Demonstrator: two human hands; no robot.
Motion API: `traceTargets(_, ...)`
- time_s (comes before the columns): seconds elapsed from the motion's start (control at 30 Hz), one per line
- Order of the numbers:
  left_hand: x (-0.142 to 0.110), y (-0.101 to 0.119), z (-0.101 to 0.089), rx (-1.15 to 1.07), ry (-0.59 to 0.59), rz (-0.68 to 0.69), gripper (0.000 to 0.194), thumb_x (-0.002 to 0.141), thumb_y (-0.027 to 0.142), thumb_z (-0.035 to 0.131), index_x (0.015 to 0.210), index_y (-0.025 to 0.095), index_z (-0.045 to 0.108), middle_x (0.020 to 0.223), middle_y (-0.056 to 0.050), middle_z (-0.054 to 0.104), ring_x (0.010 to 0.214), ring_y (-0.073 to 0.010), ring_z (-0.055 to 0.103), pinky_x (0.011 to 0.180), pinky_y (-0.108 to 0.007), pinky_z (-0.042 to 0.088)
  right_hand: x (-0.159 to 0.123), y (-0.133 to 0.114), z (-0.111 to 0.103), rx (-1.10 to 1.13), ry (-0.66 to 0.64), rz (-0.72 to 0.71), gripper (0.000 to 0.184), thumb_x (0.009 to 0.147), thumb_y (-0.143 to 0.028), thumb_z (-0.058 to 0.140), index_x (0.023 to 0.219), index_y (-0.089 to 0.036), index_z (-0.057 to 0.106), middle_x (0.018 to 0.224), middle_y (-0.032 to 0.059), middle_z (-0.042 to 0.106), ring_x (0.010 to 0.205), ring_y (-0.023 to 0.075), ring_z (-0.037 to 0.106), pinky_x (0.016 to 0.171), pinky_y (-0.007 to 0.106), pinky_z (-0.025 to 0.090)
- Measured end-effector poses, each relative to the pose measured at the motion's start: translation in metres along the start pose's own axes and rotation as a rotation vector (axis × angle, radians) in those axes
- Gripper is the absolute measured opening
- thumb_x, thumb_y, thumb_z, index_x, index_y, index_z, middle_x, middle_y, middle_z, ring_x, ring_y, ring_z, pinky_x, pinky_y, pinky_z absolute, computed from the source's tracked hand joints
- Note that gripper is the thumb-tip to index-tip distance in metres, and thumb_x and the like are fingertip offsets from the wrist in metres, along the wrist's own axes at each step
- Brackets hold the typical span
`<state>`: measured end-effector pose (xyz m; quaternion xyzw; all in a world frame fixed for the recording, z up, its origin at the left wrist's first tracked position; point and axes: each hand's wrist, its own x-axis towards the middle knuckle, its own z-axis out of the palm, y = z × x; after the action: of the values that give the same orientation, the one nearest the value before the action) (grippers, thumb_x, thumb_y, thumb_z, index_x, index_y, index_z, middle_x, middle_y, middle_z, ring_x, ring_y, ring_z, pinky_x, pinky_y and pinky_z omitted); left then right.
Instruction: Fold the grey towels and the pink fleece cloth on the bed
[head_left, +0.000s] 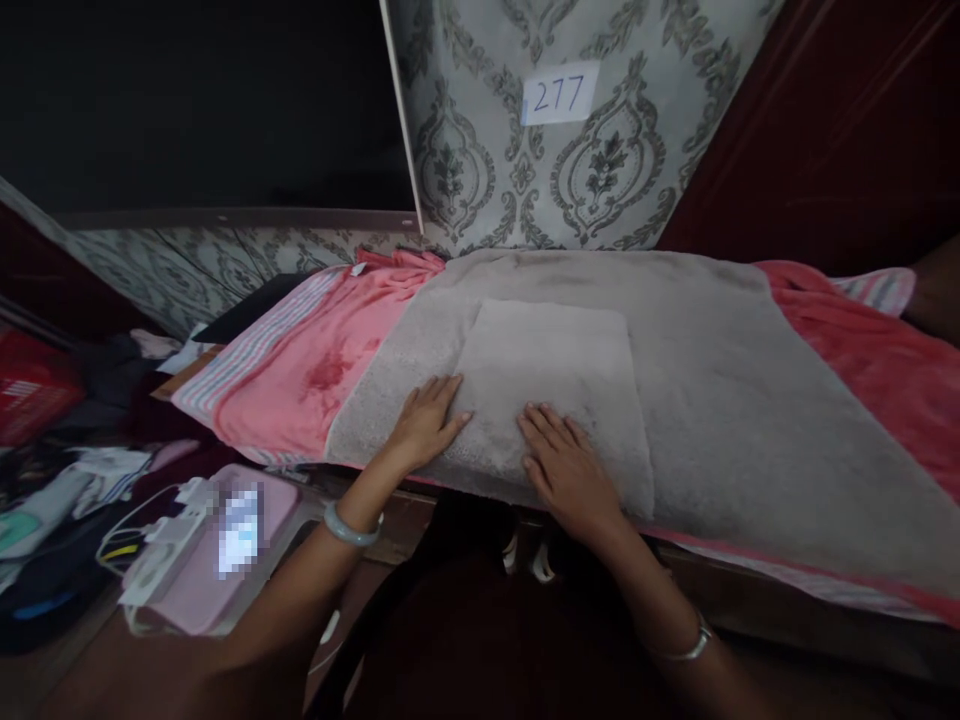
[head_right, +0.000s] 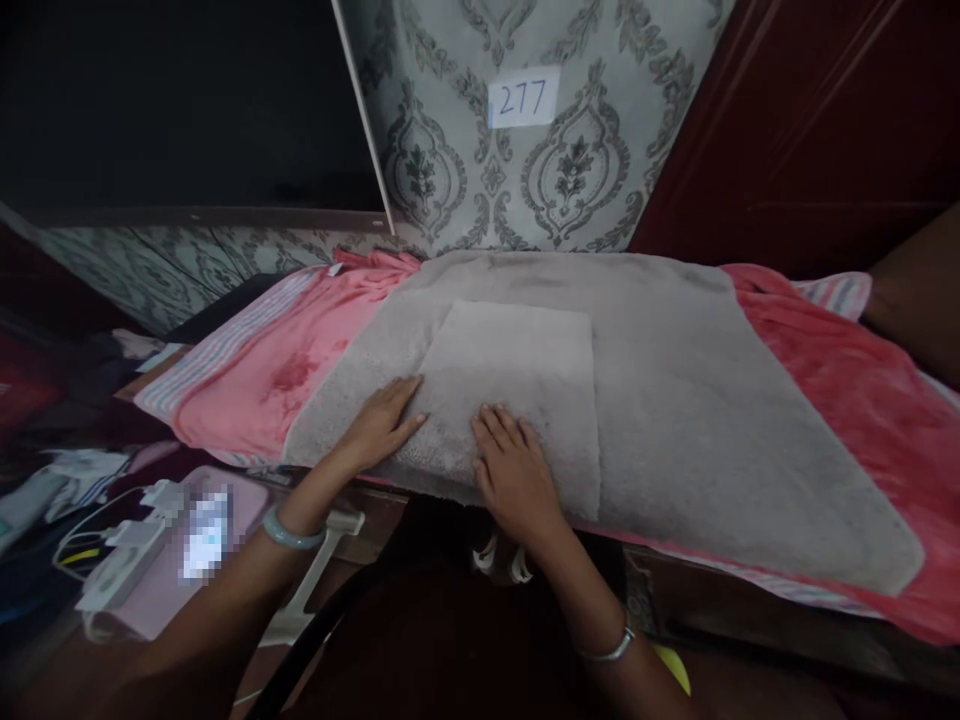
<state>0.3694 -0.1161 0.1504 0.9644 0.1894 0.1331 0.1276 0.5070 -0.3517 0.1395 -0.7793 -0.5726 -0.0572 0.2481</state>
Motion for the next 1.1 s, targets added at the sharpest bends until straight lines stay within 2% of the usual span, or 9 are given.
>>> traceTargets(0.1, 0.000, 0.001, 0.005, -0.045, 0.071, 0.027, 0.067, 0.100, 0.055, 0.043, 0.154, 0.016, 0.043, 0.152, -0.018, 0.053, 0.141, -0.0314, 0.050, 0.115, -0.054, 0.042, -0.014, 0.026, -0.011, 0.100, 0.101, 0.085, 0.053, 0.101, -0.032, 0.037, 0.151, -0.021, 0.051, 0.158, 0.0102, 0.048, 0.150, 0.0264, 0.038, 0.121, 0.055, 0.034)
traceTargets(0.27, -0.005, 0.002, 0.019, -0.064, 0.193, 0.005, 0.062, 0.101, 0.053, 0.040, 0.151, 0.017, 0.047, 0.148, -0.017, 0.057, 0.141, -0.0325, 0.050, 0.116, -0.057, 0.040, -0.053, 0.065, -0.023, 0.379, 0.384, 0.447, 0.061, 0.097, -0.050, 0.050, 0.151, -0.021, 0.050, 0.153, 0.0153, 0.052, 0.141, 0.0308, 0.050, 0.117, 0.059, 0.039)
traceTargets(0.47, -0.008, 0.006, 0.026, -0.073, 0.290, -0.017, 0.059, 0.100, 0.051, 0.040, 0.150, 0.021, 0.050, 0.147, -0.014, 0.060, 0.140, -0.0321, 0.052, 0.115, -0.057, 0.041, -0.074, 0.057, -0.026, 0.920, 0.531, 0.676, 0.070, 0.096, -0.051, 0.057, 0.159, -0.027, 0.038, 0.157, 0.0136, 0.047, 0.141, 0.0279, 0.050, 0.115, 0.054, 0.044)
traceTargets(0.53, -0.007, 0.006, 0.026, -0.080, 0.292, -0.020, 0.059, 0.100, 0.052, 0.040, 0.149, 0.021, 0.051, 0.146, -0.013, 0.060, 0.139, -0.0320, 0.052, 0.115, -0.057, 0.041, -0.074, 0.053, -0.028, 1.065, 0.543, 0.745, 0.068, 0.092, -0.049, 0.062, 0.154, -0.026, 0.046, 0.151, 0.0136, 0.055, 0.137, 0.0288, 0.055, 0.114, 0.054, 0.046)
traceTargets(0.63, -0.007, 0.004, 0.026, -0.098, 0.287, -0.026, 0.059, 0.100, 0.053, 0.040, 0.148, 0.021, 0.051, 0.146, -0.013, 0.061, 0.140, -0.0314, 0.052, 0.115, -0.057, 0.041, -0.072, 0.049, -0.033, 1.303, 0.565, 0.836, 0.050, 0.084, -0.046, 0.069, 0.129, -0.023, 0.069, 0.133, 0.0114, 0.069, 0.123, 0.0297, 0.065, 0.106, 0.052, 0.053)
traceTargets(0.73, -0.007, 0.002, 0.026, -0.119, 0.288, -0.032, 0.059, 0.100, 0.054, 0.041, 0.148, 0.022, 0.052, 0.146, -0.013, 0.061, 0.139, -0.0313, 0.052, 0.115, -0.057, 0.041, -0.071, 0.043, -0.034, 1.465, 0.547, 0.855, 0.033, 0.082, -0.046, 0.070, 0.107, -0.025, 0.076, 0.118, 0.0071, 0.075, 0.116, 0.0301, 0.068, 0.098, 0.052, 0.059)
traceTargets(0.97, -0.007, -0.002, 0.029, -0.187, 0.289, -0.056, 0.058, 0.099, 0.058, 0.043, 0.147, 0.027, 0.053, 0.147, -0.012, 0.060, 0.140, -0.0304, 0.052, 0.116, -0.057, 0.040, -0.062, 0.008, -0.012, 1.568, 0.297, 0.659, 0.051, 0.094, -0.063, 0.050, 0.126, -0.026, 0.067, 0.123, 0.0109, 0.073, 0.121, 0.0322, 0.065, 0.100, 0.061, 0.055)
traceTargets(1.03, -0.007, -0.003, 0.028, -0.216, 0.287, -0.068, 0.058, 0.098, 0.058, 0.045, 0.146, 0.027, 0.054, 0.147, -0.012, 0.060, 0.140, -0.0302, 0.052, 0.117, -0.057, 0.039, -0.055, -0.005, -0.004, 1.608, 0.270, 0.636, 0.053, 0.093, -0.064, 0.053, 0.126, -0.025, 0.066, 0.124, 0.0118, 0.072, 0.124, 0.0323, 0.064, 0.102, 0.061, 0.054)
traceTargets(1.1, -0.006, -0.002, 0.027, -0.262, 0.283, -0.088, 0.057, 0.097, 0.057, 0.049, 0.145, 0.026, 0.056, 0.146, -0.012, 0.060, 0.140, -0.0306, 0.051, 0.118, -0.056, 0.038, -0.046, -0.018, 0.002, 1.692, 0.314, 0.694, 0.049, 0.088, -0.061, 0.064, 0.121, -0.026, 0.068, 0.123, 0.0100, 0.073, 0.123, 0.0311, 0.064, 0.103, 0.058, 0.053)
